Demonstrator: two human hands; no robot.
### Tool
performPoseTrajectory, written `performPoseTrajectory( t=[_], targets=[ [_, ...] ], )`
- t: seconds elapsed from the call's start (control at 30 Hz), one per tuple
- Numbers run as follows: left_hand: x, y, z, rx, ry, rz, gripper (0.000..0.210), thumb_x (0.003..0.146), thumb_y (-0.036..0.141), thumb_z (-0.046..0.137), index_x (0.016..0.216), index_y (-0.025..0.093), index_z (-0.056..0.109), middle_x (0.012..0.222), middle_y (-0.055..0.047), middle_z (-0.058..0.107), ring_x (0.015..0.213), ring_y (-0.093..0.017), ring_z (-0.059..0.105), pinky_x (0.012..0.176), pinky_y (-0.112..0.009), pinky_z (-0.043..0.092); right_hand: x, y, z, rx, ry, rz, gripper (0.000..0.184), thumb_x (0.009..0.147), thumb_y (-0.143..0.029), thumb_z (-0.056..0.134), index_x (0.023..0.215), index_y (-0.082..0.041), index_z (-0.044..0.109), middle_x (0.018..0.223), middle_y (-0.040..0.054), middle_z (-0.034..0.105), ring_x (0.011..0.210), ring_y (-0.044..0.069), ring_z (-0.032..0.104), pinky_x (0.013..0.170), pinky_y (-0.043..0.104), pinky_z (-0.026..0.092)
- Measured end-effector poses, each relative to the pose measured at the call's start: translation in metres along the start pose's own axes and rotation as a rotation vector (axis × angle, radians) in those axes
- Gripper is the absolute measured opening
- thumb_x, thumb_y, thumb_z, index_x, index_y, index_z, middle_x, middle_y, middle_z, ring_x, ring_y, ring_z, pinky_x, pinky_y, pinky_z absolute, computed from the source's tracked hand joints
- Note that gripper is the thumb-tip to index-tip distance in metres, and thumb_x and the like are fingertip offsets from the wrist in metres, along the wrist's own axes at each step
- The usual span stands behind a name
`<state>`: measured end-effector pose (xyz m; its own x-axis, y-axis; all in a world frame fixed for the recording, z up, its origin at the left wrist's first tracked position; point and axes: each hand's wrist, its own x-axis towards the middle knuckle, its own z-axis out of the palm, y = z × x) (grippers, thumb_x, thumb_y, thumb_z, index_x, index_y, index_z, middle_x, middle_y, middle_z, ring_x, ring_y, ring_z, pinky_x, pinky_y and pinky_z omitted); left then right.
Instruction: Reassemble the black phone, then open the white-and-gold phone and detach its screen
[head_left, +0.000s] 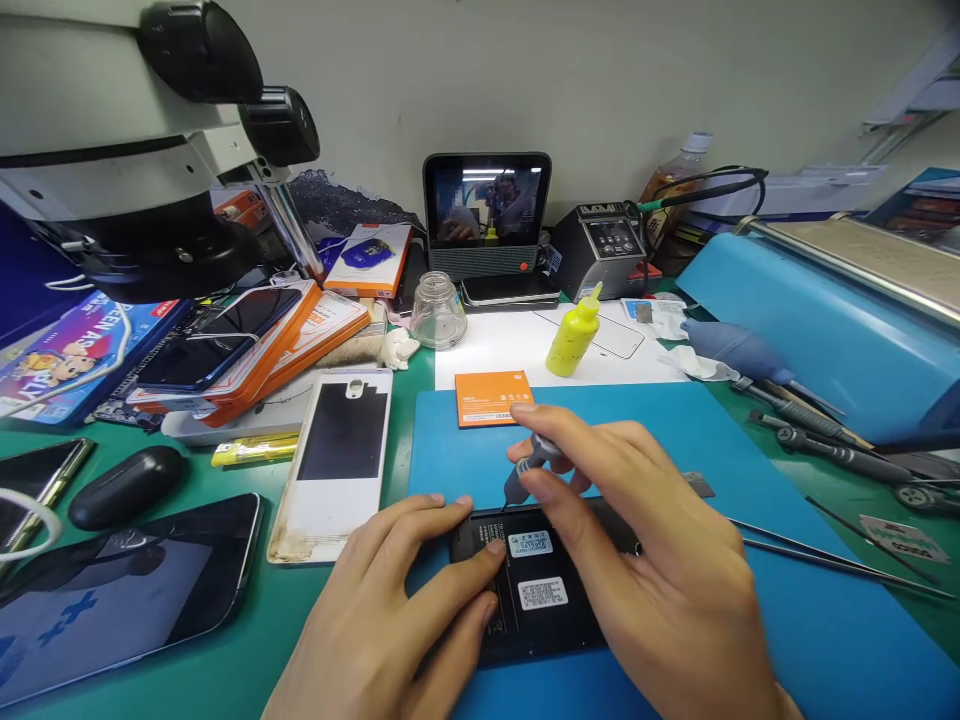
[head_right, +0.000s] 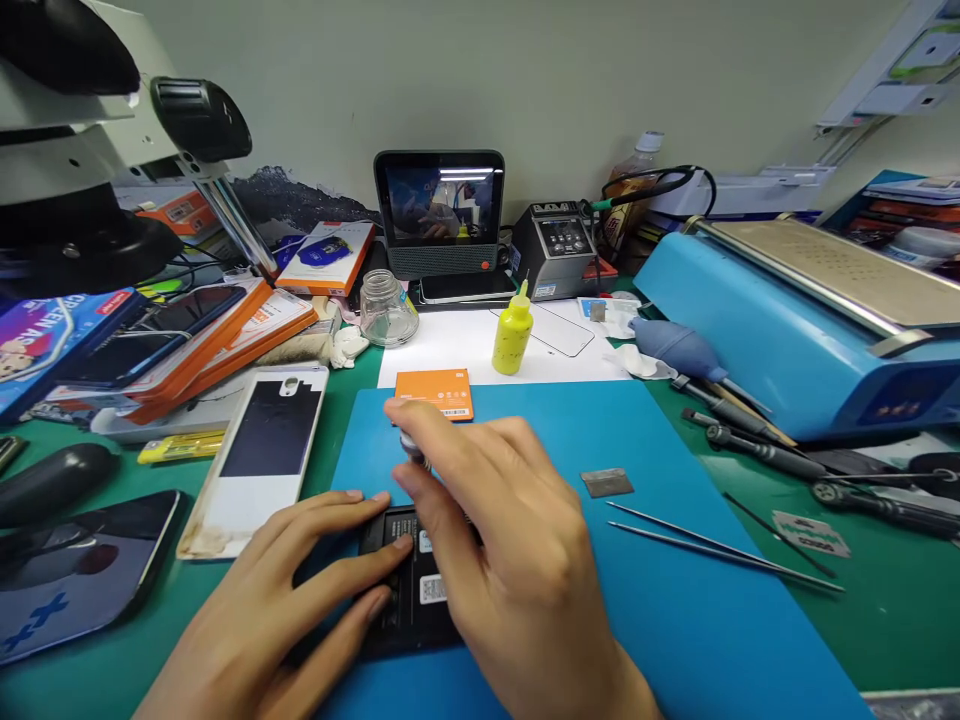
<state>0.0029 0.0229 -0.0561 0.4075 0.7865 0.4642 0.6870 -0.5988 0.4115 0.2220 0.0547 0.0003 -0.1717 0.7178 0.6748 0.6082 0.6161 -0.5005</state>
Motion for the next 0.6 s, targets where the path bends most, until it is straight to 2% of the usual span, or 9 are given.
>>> performPoseTrajectory(
  t=[0.07, 0.13, 0.2, 0.27, 0.33, 0.37, 0.47, 0.6],
  targets=[
    [0.001, 0.001, -0.001, 0.005, 0.001, 0.0, 0.035, 0.111, 0.02, 0.063, 0.14, 0.036, 0.073, 0.143, -0.007, 0.071, 0.141, -0.027, 0.065, 0.116, -0.045, 0.063, -0.003, 0.0, 0.003, -0.011, -0.033, -0.009, 0.052, 0.109, -0.009, 0.067, 0.158, -0.026, 0.059, 0.125, 0.0, 0.082, 0.11, 0.012, 0.076, 0.098, 0.024, 0.062],
    [0.002, -0.001, -0.003, 0.026, -0.019, 0.039, 0.036, 0.11, 0.02, 0.065, 0.142, 0.035, 0.072, 0.141, -0.007, 0.073, 0.14, -0.026, 0.067, 0.114, -0.042, 0.065, -0.006, -0.001, 0.003, 0.016, -0.037, 0.02, 0.06, 0.109, -0.009, 0.067, 0.164, -0.03, 0.053, 0.128, 0.0004, 0.082, 0.109, 0.013, 0.079, 0.097, 0.025, 0.064],
    [0.003, -0.002, -0.005, 0.045, -0.023, 0.061, 0.036, 0.109, 0.02, 0.067, 0.141, 0.035, 0.073, 0.141, -0.007, 0.074, 0.137, -0.026, 0.069, 0.112, -0.041, 0.066, -0.008, 0.0, -0.003, 0.092, 0.097, 0.163, 0.056, 0.107, -0.013, 0.071, 0.157, -0.034, 0.056, 0.122, -0.0008, 0.083, 0.1, 0.013, 0.083, 0.091, 0.024, 0.068],
    [0.004, -0.003, -0.005, 0.052, -0.006, 0.045, 0.034, 0.109, 0.02, 0.066, 0.138, 0.035, 0.074, 0.141, -0.007, 0.074, 0.137, -0.026, 0.07, 0.112, -0.042, 0.066, -0.007, 0.003, -0.012, 0.171, 0.297, 0.352, 0.045, 0.101, -0.022, 0.081, 0.14, -0.031, 0.062, 0.11, 0.0003, 0.084, 0.089, 0.016, 0.084, 0.081, 0.024, 0.071],
    [0.005, -0.004, -0.005, 0.054, -0.003, 0.048, 0.033, 0.109, 0.021, 0.066, 0.138, 0.035, 0.074, 0.141, -0.006, 0.075, 0.136, -0.025, 0.071, 0.112, -0.041, 0.066, -0.006, 0.009, -0.02, 0.184, 0.399, 0.472, 0.047, 0.093, -0.031, 0.089, 0.128, -0.029, 0.059, 0.104, 0.0023, 0.085, 0.083, 0.019, 0.084, 0.077, 0.026, 0.073],
    [0.006, -0.004, -0.005, 0.058, -0.016, 0.067, 0.034, 0.109, 0.022, 0.067, 0.139, 0.035, 0.074, 0.141, -0.006, 0.076, 0.135, -0.025, 0.072, 0.111, -0.04, 0.067, -0.007, 0.013, -0.022, 0.167, 0.383, 0.5, 0.048, 0.092, -0.035, 0.09, 0.127, -0.029, 0.059, 0.105, 0.0031, 0.085, 0.084, 0.02, 0.085, 0.079, 0.027, 0.073],
    [0.007, -0.004, -0.006, 0.077, -0.035, 0.078, 0.033, 0.11, 0.023, 0.066, 0.14, 0.035, 0.074, 0.14, -0.006, 0.076, 0.134, -0.024, 0.073, 0.109, -0.039, 0.068, -0.014, 0.024, -0.021, 0.098, 0.256, 0.533, 0.04, 0.102, -0.042, 0.08, 0.134, -0.031, 0.059, 0.117, 0.0041, 0.085, 0.099, 0.021, 0.087, 0.09, 0.032, 0.073],
    [0.007, -0.006, -0.008, 0.1, -0.049, 0.095, 0.033, 0.11, 0.023, 0.066, 0.14, 0.034, 0.074, 0.139, -0.007, 0.077, 0.134, -0.024, 0.074, 0.108, -0.038, 0.07, -0.026, 0.029, -0.014, 0.001, 0.219, 0.518, 0.037, 0.107, -0.044, 0.073, 0.141, -0.034, 0.059, 0.121, 0.0032, 0.084, 0.103, 0.021, 0.086, 0.093, 0.036, 0.073]
  ],
)
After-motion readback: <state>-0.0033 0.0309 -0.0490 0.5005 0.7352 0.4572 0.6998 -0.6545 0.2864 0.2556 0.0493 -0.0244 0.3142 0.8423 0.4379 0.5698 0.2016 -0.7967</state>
